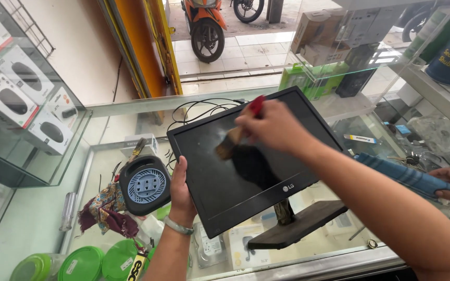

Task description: Cleaning a computer monitor with a brush and then removing screws from the back panel using a screwdriver

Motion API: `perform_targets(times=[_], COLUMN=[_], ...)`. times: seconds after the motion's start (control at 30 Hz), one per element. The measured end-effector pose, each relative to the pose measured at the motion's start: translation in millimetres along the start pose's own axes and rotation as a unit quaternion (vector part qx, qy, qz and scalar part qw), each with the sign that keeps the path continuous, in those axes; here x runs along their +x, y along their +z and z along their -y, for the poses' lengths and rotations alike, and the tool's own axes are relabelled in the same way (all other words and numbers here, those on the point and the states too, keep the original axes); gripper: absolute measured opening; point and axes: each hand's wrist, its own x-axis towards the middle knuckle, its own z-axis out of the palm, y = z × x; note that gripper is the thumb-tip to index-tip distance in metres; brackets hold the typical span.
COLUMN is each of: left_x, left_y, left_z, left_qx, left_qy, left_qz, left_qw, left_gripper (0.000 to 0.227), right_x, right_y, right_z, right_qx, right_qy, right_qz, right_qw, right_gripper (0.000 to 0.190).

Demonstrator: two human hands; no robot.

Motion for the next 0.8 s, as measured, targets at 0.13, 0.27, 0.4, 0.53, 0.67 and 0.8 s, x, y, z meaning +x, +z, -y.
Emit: perform_targets(times=[0.13, 0.27, 0.4, 0.53, 0.67, 0.8], left_x=[3, 4, -15, -16, -15, -15], left_y=[1, -6, 39, 36, 34, 33], left_z=[-3, 2, -23, -20, -22, -21], left_qx=[-0.016, -0.013, -0.002, 0.006, 0.003, 0.027], left_qy=[-0.004, -0.008, -0.020, -0.007, -0.018, 0.000], left_qz=[-0.012, -0.020, -0.030, -0.031, -0.027, -0.036], left_qw=[1.000, 1.000, 0.999, 0.999, 0.999, 0.999], left_gripper=[0.042, 0.040, 0.039, 0.039, 0.040, 0.038], right_x=[17, 17, -19, -35, -38, -41], right_y=[-53, -100, -122, -116, -108, -110], right_z=[-50, -115, -92, -87, -67, -79], right_qx=[-0.076, -0.325, -0.365, -0.229, -0.115, -0.215], right_qy=[0.036, 0.045, -0.029, -0.029, -0.104, -0.074], right_qz=[-0.086, -0.261, -0.256, -0.260, -0.213, -0.168], right_qw=[0.993, 0.908, 0.895, 0.937, 0.965, 0.959], right_gripper=[0.028, 0.033, 0.033, 0.018, 0.012, 0.014])
